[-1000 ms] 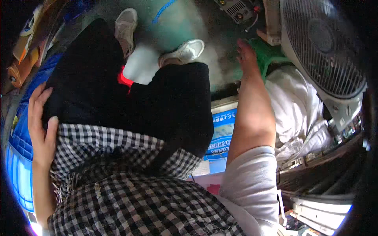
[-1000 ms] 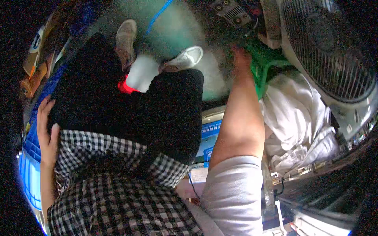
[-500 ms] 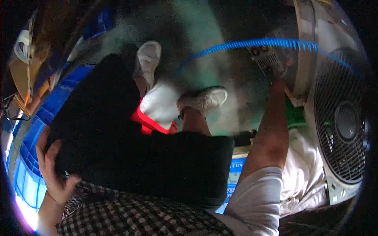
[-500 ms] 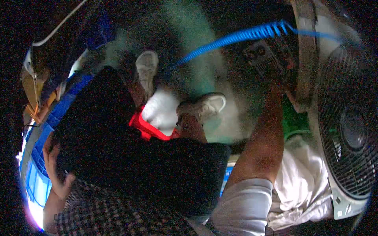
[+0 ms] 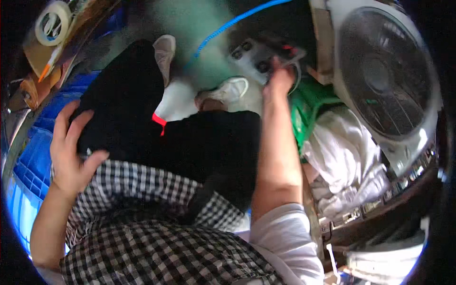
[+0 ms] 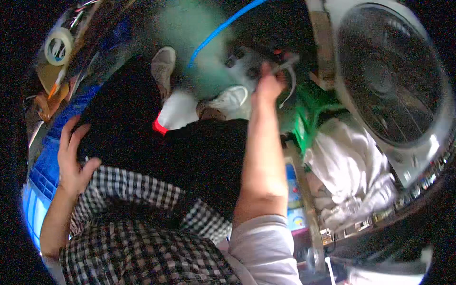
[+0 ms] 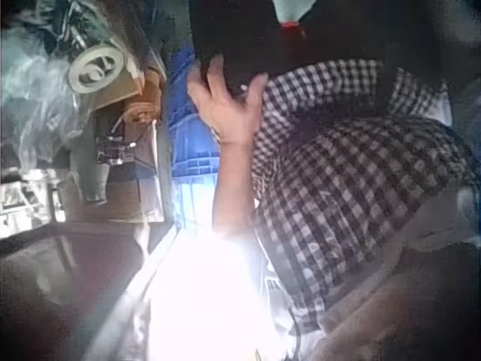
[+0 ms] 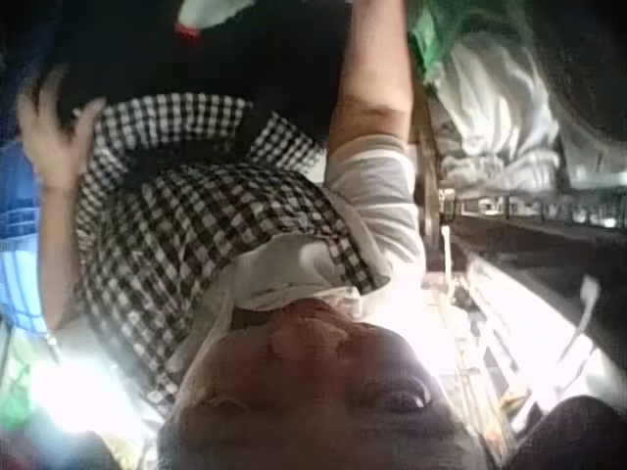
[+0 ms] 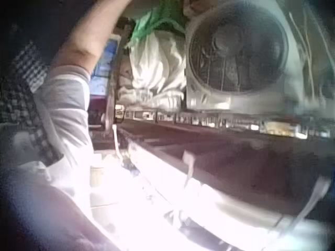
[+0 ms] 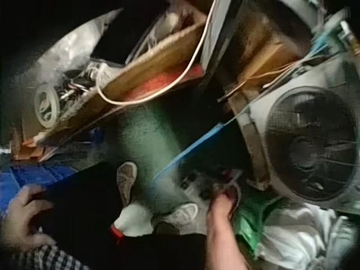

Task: Assembling electronic control panels by connecting internal circuit boards and wiring components together using an electric screwdriver.

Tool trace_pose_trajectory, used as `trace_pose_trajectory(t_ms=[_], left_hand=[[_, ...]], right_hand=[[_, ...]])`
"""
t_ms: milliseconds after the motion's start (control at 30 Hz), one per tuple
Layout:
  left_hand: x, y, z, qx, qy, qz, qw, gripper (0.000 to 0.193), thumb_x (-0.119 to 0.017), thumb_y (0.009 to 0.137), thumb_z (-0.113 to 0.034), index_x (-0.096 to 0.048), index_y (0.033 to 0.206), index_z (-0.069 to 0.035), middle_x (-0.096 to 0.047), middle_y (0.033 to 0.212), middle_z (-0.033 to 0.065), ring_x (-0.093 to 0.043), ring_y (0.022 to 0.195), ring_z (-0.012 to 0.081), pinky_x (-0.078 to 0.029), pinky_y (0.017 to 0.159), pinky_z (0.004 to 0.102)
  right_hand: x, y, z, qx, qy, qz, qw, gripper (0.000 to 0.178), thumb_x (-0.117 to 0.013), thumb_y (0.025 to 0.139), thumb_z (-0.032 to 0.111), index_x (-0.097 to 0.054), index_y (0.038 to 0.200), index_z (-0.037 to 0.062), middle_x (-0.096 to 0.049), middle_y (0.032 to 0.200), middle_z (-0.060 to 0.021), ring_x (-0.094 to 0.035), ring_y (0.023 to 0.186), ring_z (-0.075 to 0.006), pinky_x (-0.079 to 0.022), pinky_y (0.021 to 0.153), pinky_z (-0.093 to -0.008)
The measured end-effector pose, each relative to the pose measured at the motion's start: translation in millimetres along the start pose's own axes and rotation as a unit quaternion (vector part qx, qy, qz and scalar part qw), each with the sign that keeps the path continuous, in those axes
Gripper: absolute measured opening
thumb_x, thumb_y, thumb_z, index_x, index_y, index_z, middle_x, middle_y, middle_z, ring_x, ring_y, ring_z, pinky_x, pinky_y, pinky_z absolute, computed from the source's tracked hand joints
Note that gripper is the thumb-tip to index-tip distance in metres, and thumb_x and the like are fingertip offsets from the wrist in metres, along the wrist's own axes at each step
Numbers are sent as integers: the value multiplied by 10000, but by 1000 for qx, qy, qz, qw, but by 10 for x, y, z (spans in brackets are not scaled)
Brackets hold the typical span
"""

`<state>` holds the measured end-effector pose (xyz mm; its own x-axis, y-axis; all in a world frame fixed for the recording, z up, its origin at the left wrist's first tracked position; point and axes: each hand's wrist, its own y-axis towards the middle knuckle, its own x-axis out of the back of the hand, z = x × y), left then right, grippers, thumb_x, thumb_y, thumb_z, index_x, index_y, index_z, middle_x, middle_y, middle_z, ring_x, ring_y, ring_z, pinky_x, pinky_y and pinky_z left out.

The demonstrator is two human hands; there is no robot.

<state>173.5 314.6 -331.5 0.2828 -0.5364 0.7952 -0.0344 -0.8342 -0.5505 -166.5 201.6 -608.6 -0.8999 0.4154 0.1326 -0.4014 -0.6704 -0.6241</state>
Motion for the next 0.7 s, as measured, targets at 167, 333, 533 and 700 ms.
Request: trace_pose_trajectory(t_ms=[167,333,533,700], left_hand=[[91,-54,-142,-4,-12,-12,1000,567,-697,608,-343,-526,1067,-56,-438,1156,217,-424,1063,388,-357,912,432],[252,-188,-176,-3,6,-15,1000,494,-661,666,-345,-539,1067,-85,-472,1110,198,-456,1039,356,-384,874,427],[705,-566,-557,-94,85,32,991,347,-616,711,-357,-566,942,-103,-497,927,124,-490,879,307,-423,732,410],[1732,-993,-1064,-147,-201,-23,968,321,-617,736,-294,-563,962,-72,-535,940,141,-532,903,295,-432,783,386]], right_hand=[[256,-958,293,139,-221,79,962,193,-644,689,87,-571,855,23,-576,724,-26,-512,684,-121,-432,661,-279],[204,-1831,1019,161,-436,88,881,354,-650,682,219,-547,979,57,-604,818,-174,-595,764,-334,-464,686,-405],[470,-3080,2422,209,-406,166,874,278,-612,723,283,-520,864,62,-577,795,-182,-559,777,-368,-436,660,-431],[954,-3976,3438,294,-414,154,848,317,-639,704,264,-557,951,84,-578,784,-166,-553,753,-361,-440,633,-414]])
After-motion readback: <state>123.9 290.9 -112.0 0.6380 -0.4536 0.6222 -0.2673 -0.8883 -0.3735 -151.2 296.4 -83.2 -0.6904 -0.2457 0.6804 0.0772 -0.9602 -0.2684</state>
